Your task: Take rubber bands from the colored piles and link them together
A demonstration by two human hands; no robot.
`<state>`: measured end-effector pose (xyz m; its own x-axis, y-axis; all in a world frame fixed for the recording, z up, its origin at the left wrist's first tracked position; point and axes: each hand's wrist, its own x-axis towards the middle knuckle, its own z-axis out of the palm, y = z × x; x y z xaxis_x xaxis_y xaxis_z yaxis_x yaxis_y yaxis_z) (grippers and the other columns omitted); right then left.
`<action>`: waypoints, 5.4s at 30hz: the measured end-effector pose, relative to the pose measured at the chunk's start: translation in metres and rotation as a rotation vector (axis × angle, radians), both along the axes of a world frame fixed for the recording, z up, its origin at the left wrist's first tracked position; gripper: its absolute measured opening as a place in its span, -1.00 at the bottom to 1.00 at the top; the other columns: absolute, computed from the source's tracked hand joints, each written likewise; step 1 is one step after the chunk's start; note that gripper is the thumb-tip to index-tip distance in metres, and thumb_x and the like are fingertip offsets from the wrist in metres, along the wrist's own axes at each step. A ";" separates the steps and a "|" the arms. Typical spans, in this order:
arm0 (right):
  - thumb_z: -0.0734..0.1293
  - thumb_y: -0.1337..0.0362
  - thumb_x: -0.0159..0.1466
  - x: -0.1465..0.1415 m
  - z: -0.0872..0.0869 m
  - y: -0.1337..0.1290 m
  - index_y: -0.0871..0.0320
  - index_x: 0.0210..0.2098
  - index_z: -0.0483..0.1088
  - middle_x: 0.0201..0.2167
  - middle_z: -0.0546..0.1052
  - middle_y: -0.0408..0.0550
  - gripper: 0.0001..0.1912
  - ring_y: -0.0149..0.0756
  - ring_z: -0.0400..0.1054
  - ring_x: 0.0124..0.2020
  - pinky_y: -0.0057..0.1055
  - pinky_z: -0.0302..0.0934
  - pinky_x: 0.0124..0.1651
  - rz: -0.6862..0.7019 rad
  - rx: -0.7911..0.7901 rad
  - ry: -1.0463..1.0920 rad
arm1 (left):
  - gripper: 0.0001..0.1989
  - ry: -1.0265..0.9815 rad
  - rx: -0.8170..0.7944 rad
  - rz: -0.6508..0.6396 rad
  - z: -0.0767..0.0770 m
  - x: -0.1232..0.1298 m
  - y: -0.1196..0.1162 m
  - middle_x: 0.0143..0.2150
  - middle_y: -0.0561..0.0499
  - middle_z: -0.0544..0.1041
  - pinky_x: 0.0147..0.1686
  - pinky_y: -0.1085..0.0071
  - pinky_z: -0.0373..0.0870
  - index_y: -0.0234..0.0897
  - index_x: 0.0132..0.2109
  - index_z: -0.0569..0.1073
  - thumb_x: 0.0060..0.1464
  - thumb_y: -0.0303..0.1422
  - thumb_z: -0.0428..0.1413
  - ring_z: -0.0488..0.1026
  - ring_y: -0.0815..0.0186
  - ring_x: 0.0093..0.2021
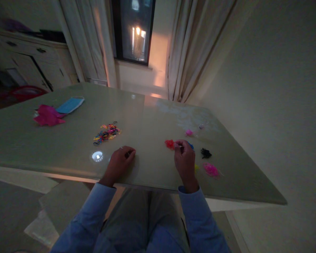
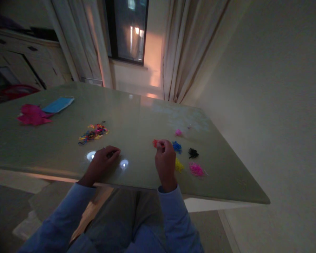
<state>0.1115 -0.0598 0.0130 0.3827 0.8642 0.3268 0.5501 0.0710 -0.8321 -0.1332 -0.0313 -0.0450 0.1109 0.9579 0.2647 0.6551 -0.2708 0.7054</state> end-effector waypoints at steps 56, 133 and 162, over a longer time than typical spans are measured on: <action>0.26 0.21 0.34 0.002 -0.051 -0.023 0.12 -0.25 0.50 -0.33 0.55 -0.05 -0.80 -0.27 0.41 -0.32 -0.39 0.25 -0.25 0.616 -0.086 -0.096 | -0.61 0.238 0.027 0.388 0.021 -0.083 0.008 -0.15 -0.13 0.59 -0.22 0.30 0.44 -0.30 -0.05 0.57 0.05 -0.25 0.02 0.49 0.22 -0.35; 0.30 0.46 0.15 -0.008 -0.061 -0.021 0.17 -0.40 0.43 -0.42 0.54 -0.06 -0.91 -0.28 0.37 -0.38 -0.42 0.14 -0.31 0.535 -0.117 -0.235 | -0.73 -0.907 -0.450 -0.328 0.096 0.150 -0.019 -0.42 -0.01 0.58 -0.58 0.57 0.18 -0.34 -0.26 0.61 -0.09 -0.25 0.33 0.29 0.50 -0.55; 0.35 0.46 0.14 -0.009 -0.078 -0.019 0.11 -0.21 0.54 -0.16 0.66 0.04 -0.76 -0.05 0.54 -0.14 -0.26 0.42 -0.07 0.612 -0.045 -0.415 | -0.77 0.387 -0.046 -0.607 0.043 0.254 0.074 -0.24 -0.10 0.63 -0.19 0.36 0.39 -0.28 -0.22 0.64 0.06 -0.46 0.09 0.51 0.24 -0.25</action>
